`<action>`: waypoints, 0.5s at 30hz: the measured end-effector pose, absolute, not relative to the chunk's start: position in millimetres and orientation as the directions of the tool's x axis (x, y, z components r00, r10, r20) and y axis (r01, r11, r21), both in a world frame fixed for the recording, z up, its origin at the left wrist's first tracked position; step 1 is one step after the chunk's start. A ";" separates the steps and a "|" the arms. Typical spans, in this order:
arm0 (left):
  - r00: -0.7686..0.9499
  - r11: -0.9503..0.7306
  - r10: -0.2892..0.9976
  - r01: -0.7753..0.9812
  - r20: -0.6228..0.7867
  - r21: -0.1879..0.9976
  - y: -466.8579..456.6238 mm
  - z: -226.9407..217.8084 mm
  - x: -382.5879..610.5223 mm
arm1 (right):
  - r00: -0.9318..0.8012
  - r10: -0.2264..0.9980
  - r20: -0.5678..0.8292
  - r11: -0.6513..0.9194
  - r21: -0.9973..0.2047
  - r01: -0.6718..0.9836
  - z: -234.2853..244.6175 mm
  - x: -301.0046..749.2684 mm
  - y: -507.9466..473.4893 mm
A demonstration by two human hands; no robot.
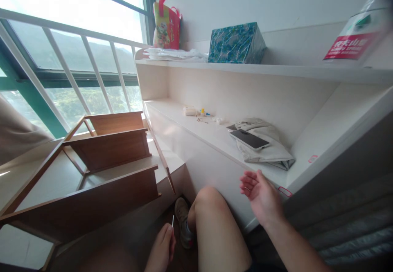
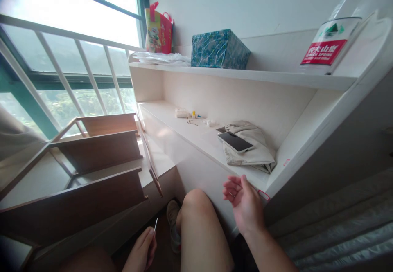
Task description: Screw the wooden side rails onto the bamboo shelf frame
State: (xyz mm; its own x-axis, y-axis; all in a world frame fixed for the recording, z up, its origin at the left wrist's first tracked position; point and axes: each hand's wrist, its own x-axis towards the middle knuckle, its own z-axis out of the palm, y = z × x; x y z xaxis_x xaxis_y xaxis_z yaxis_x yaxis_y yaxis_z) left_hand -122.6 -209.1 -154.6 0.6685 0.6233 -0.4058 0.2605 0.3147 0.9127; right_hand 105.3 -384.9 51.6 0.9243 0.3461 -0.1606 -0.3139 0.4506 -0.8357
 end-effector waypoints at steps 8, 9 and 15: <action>0.685 0.288 0.628 0.238 -0.371 0.928 -208.4 -157.5 -114.6 | 0.949 0.240 -0.207 0.543 -0.782 -0.308 52.8 109.4 -412.4; 0.712 0.272 0.608 0.228 -0.351 0.935 -210.2 -150.6 -115.3 | 0.961 0.224 -0.161 0.553 -0.791 -0.261 51.4 107.7 -407.0; 0.826 0.297 0.482 0.158 -0.290 0.942 -221.3 -124.3 -125.5 | 0.756 0.635 0.157 0.113 -0.987 0.110 7.4 54.0 -361.4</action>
State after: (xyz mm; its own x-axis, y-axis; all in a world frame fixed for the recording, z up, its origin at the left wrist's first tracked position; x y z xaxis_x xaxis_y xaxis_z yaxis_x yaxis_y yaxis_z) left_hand -125.5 -221.3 -124.3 0.8264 0.4824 -0.2905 0.1576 0.2970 0.9418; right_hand 54.0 -361.4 7.4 0.7560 0.6354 0.1574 0.1103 0.1134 -0.9874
